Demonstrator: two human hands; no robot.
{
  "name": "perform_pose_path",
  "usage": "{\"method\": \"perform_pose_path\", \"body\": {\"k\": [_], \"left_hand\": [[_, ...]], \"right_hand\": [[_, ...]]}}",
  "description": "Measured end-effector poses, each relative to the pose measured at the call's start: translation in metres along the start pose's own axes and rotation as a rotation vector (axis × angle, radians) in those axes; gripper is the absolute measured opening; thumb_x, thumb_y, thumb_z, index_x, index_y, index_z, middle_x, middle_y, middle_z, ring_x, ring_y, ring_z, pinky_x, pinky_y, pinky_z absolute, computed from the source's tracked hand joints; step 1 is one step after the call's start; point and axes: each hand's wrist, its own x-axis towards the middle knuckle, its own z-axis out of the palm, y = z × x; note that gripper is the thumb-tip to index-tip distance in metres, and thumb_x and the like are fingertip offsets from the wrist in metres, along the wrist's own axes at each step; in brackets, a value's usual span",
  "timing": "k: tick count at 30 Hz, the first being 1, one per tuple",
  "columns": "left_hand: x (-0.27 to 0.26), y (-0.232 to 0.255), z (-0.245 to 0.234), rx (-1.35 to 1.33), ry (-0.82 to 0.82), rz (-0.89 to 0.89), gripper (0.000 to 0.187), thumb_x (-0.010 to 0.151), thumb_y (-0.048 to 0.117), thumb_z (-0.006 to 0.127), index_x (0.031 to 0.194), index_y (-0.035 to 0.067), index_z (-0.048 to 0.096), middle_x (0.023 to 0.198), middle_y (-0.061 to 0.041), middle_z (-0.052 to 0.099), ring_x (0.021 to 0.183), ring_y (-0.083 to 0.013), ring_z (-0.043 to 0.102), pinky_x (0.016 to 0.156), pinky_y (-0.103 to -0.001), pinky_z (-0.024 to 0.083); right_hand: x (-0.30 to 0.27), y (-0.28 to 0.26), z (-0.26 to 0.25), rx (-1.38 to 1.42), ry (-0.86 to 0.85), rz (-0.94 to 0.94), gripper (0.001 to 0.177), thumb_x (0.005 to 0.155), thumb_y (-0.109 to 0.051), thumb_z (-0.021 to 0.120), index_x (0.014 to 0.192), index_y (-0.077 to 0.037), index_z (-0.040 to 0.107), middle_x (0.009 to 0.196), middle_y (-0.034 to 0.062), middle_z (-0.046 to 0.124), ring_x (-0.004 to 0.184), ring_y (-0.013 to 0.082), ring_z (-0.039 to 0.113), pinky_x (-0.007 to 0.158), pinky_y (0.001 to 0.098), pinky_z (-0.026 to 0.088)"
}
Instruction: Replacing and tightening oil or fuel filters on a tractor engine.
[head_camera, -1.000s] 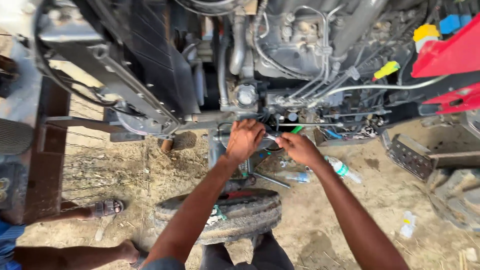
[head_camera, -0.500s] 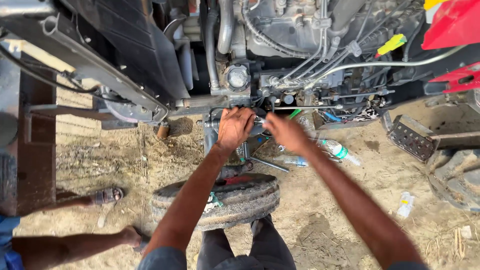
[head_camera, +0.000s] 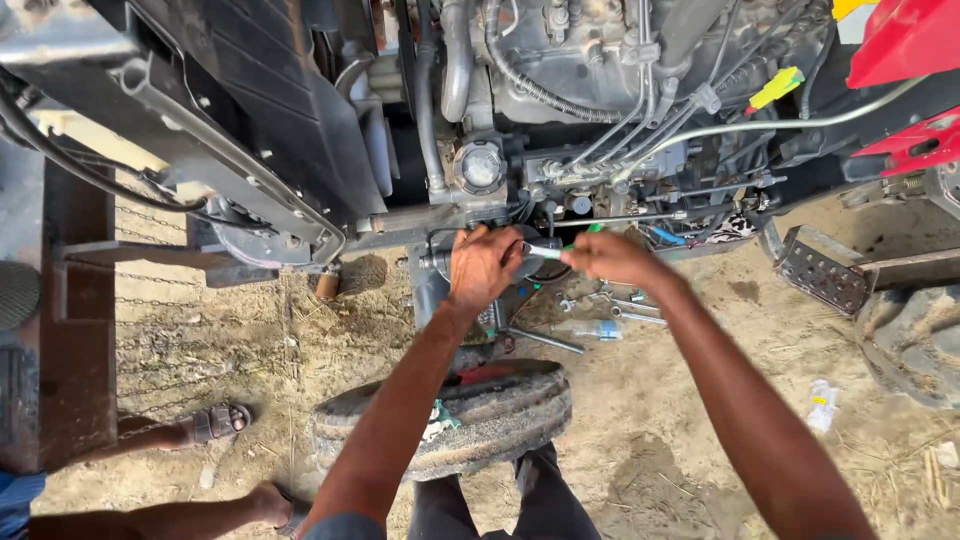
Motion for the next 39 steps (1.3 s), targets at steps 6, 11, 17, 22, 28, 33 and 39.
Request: {"method": "perform_pose_path", "body": {"k": [6,11,17,22,28,33,39], "left_hand": [[0.001,-0.009,0.010,0.032,-0.020,-0.005,0.012,0.096,0.023,0.065,0.106,0.017,0.068,0.092,-0.002,0.076,0.083,-0.0243,0.063,0.082,-0.043,0.042],[-0.002,-0.006,0.004,-0.055,-0.039,-0.047,0.014,0.096,0.027,0.065,0.106,0.021,0.071,0.093,-0.002,0.077,0.082,-0.0235,0.063,0.082,-0.043,0.043],[-0.001,-0.013,0.012,-0.047,-0.002,-0.019,0.018,0.091,0.022,0.064,0.108,0.020,0.071,0.093,-0.001,0.077,0.085,-0.0225,0.064,0.084,-0.043,0.043],[-0.003,-0.011,0.008,0.017,0.024,0.043,0.018,0.090,0.020,0.065,0.107,0.017,0.070,0.093,0.000,0.077,0.085,-0.0232,0.064,0.082,-0.043,0.043],[-0.001,-0.011,0.007,-0.065,0.136,0.047,0.011,0.095,0.022,0.067,0.105,0.019,0.071,0.093,-0.001,0.077,0.076,-0.0225,0.064,0.076,-0.041,0.044],[0.000,-0.010,0.009,0.005,0.119,0.087,0.015,0.091,0.018,0.065,0.105,0.015,0.070,0.087,-0.002,0.075,0.076,-0.0239,0.063,0.075,-0.041,0.043],[0.001,-0.012,0.005,0.045,0.075,0.089,0.011,0.093,0.021,0.064,0.102,0.014,0.066,0.088,-0.002,0.074,0.079,-0.0245,0.064,0.077,-0.043,0.043]], "right_hand": [[0.024,-0.018,0.099,0.115,0.371,-0.228,0.023,0.108,-0.029,0.048,0.099,-0.009,0.058,0.074,0.0018,0.056,0.068,0.0167,0.057,0.064,0.0370,0.049],[0.018,-0.016,0.135,0.622,0.430,-0.048,0.011,0.107,-0.023,0.048,0.110,-0.019,0.058,0.076,0.0015,0.053,0.064,0.0179,0.049,0.058,0.0397,0.038],[0.035,-0.030,0.019,-0.208,0.135,-0.250,0.044,0.107,-0.044,0.051,0.081,-0.010,0.063,0.065,0.0008,0.057,0.062,0.0171,0.058,0.064,0.0364,0.050],[0.029,-0.030,0.067,-0.334,0.244,-0.272,0.037,0.107,-0.039,0.049,0.093,-0.008,0.062,0.069,0.0061,0.061,0.062,0.0214,0.061,0.064,0.0416,0.049],[0.007,-0.046,0.107,0.842,0.404,0.127,0.023,0.111,-0.030,0.040,0.119,-0.021,0.060,0.071,0.0020,0.051,0.058,0.0206,0.040,0.055,0.0447,0.031],[0.048,-0.017,0.019,-0.231,0.158,-0.462,0.035,0.105,-0.033,0.053,0.085,-0.005,0.063,0.070,0.0019,0.058,0.065,0.0169,0.059,0.066,0.0347,0.052],[0.043,-0.004,0.102,0.132,0.360,-0.369,0.034,0.108,-0.027,0.052,0.086,-0.003,0.062,0.070,0.0042,0.060,0.066,0.0153,0.055,0.065,0.0311,0.044]]}}
